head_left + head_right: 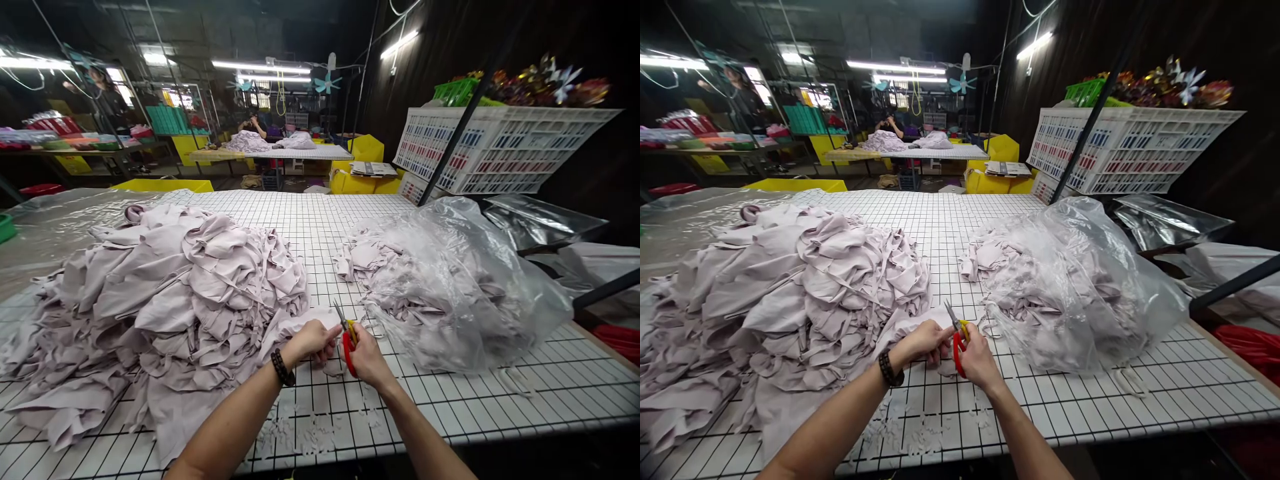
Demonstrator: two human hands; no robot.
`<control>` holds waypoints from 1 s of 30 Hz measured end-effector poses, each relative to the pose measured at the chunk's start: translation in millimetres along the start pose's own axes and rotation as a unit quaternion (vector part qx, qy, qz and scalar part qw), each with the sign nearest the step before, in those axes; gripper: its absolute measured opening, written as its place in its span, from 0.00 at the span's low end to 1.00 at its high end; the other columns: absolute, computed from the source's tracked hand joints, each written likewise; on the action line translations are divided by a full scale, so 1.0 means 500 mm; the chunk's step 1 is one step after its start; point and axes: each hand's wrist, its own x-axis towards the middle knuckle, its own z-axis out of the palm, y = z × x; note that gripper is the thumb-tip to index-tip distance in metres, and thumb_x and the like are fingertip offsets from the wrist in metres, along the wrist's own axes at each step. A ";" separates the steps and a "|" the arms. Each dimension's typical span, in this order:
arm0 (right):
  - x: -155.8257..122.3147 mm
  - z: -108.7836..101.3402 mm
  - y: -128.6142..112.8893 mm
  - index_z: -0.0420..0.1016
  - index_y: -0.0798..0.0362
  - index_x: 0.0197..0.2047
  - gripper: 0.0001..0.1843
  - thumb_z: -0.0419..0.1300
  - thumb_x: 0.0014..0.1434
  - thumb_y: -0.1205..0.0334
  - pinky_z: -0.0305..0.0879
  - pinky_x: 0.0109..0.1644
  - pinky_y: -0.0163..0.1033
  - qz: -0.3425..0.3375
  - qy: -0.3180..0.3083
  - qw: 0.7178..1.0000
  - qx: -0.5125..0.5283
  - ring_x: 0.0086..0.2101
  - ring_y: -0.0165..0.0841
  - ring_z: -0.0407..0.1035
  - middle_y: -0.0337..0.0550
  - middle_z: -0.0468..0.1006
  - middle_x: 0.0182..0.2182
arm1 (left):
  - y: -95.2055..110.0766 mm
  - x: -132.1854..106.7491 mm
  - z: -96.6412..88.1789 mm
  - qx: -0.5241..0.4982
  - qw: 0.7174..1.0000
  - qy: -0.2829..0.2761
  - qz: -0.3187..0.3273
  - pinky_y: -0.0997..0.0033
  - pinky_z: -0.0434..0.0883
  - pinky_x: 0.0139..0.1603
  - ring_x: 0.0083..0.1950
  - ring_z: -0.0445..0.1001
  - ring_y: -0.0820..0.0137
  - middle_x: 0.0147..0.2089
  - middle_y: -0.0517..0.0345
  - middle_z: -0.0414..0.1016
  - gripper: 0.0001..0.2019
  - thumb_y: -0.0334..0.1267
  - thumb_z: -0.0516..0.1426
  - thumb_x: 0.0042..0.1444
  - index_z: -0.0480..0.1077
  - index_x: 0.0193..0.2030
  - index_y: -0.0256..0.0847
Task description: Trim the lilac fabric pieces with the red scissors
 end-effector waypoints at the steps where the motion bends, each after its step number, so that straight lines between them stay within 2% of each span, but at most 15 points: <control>1: -0.006 0.001 -0.009 0.64 0.51 0.34 0.08 0.58 0.49 0.64 0.59 0.27 0.32 -0.011 -0.007 1.000 0.012 0.24 0.28 0.63 0.34 0.70 0.25 | 0.006 0.002 -0.003 -0.007 1.000 -0.019 -0.009 0.71 0.65 0.18 0.17 0.71 0.68 0.23 0.50 0.76 0.24 0.57 0.53 0.53 0.70 0.24 0.34; 4: -0.014 0.004 -0.024 0.65 0.52 0.34 0.07 0.59 0.52 0.61 0.61 0.27 0.32 -0.026 -0.040 0.997 0.063 0.24 0.28 0.64 0.35 0.72 0.25 | 0.017 -0.002 -0.015 -0.022 0.998 -0.057 -0.015 0.73 0.62 0.16 0.16 0.69 0.70 0.21 0.51 0.74 0.20 0.52 0.59 0.47 0.69 0.21 0.33; 6: -0.011 0.002 -0.019 0.66 0.52 0.33 0.08 0.60 0.52 0.59 0.63 0.29 0.33 -0.018 -0.038 0.993 0.107 0.25 0.29 0.65 0.37 0.73 0.26 | 0.021 -0.016 -0.025 -0.040 0.997 -0.069 0.003 0.75 0.60 0.16 0.17 0.68 0.72 0.22 0.52 0.75 0.18 0.50 0.60 0.46 0.70 0.23 0.33; 9: 0.005 -0.011 0.002 0.68 0.53 0.34 0.12 0.64 0.50 0.56 0.65 0.33 0.35 -0.001 0.028 0.987 0.160 0.28 0.31 0.68 0.39 0.75 0.28 | 0.041 -0.053 -0.038 -0.079 0.994 -0.058 0.050 0.78 0.58 0.17 0.19 0.65 0.78 0.32 0.54 0.78 0.19 0.53 0.56 0.51 0.72 0.33 0.34; 11: 0.018 -0.020 0.010 0.69 0.53 0.37 0.15 0.65 0.48 0.55 0.66 0.34 0.36 0.005 0.063 0.983 0.173 0.29 0.31 0.68 0.40 0.75 0.30 | 0.071 -0.089 -0.046 -0.117 0.988 -0.045 0.094 0.79 0.58 0.19 0.20 0.62 0.81 0.37 0.55 0.78 0.20 0.54 0.55 0.53 0.70 0.38 0.36; 15: 0.038 -0.023 -0.016 0.66 0.50 0.47 0.24 0.67 0.48 0.54 0.67 0.34 0.36 -0.021 0.025 0.967 0.253 0.31 0.32 0.70 0.41 0.76 0.36 | 0.154 -0.170 -0.055 -0.237 0.944 -0.061 0.223 0.80 0.59 0.23 0.22 0.62 0.82 0.37 0.54 0.75 0.19 0.49 0.58 0.54 0.71 0.43 0.35; 18: 0.049 -0.023 -0.055 0.64 0.47 0.44 0.21 0.66 0.49 0.53 0.65 0.28 0.33 -0.050 0.016 0.950 0.308 0.26 0.28 0.67 0.42 0.76 0.42 | 0.186 -0.210 -0.056 -0.287 0.915 -0.057 0.278 0.79 0.60 0.23 0.21 0.61 0.82 0.36 0.54 0.74 0.17 0.47 0.57 0.57 0.71 0.45 0.34; 21: 0.054 -0.031 -0.083 0.62 0.48 0.38 0.16 0.65 0.51 0.55 0.58 0.21 0.32 -0.070 -0.004 0.942 0.327 0.19 0.21 0.58 0.43 0.72 0.51 | 0.166 -0.219 -0.055 -0.313 0.911 -0.025 0.268 0.79 0.60 0.22 0.20 0.60 0.82 0.34 0.55 0.72 0.18 0.48 0.56 0.57 0.71 0.44 0.34; 23: 0.049 -0.037 -0.092 0.61 0.48 0.36 0.15 0.64 0.52 0.57 0.57 0.22 0.31 -0.085 -0.026 0.942 0.324 0.19 0.20 0.56 0.44 0.71 0.53 | 0.134 -0.214 -0.055 -0.312 0.919 0.010 0.242 0.79 0.59 0.21 0.20 0.59 0.82 0.33 0.56 0.72 0.19 0.50 0.55 0.57 0.71 0.44 0.34; 25: 0.036 -0.037 -0.096 0.60 0.49 0.35 0.14 0.64 0.53 0.58 0.58 0.25 0.31 -0.092 -0.056 0.944 0.312 0.21 0.20 0.57 0.44 0.72 0.50 | 0.102 -0.209 -0.054 -0.271 0.932 0.075 0.229 0.78 0.61 0.23 0.22 0.62 0.80 0.32 0.56 0.71 0.19 0.51 0.54 0.58 0.72 0.43 0.35; 28: 0.013 -0.018 -0.101 0.62 0.49 0.36 0.17 0.66 0.51 0.56 0.61 0.30 0.32 -0.077 -0.100 0.946 0.299 0.24 0.23 0.61 0.42 0.74 0.45 | 0.075 -0.211 -0.050 -0.168 0.930 0.206 0.256 0.74 0.68 0.36 0.36 0.69 0.72 0.39 0.53 0.68 0.16 0.49 0.55 0.58 0.74 0.39 0.37; 30: 0.003 0.003 -0.104 0.63 0.50 0.36 0.18 0.67 0.49 0.53 0.63 0.32 0.33 -0.054 -0.092 0.954 0.282 0.28 0.26 0.64 0.40 0.75 0.39 | 0.073 -0.218 -0.047 -0.123 0.919 0.252 0.279 0.69 0.68 0.49 0.49 0.68 0.65 0.47 0.50 0.64 0.15 0.47 0.54 0.58 0.76 0.37 0.38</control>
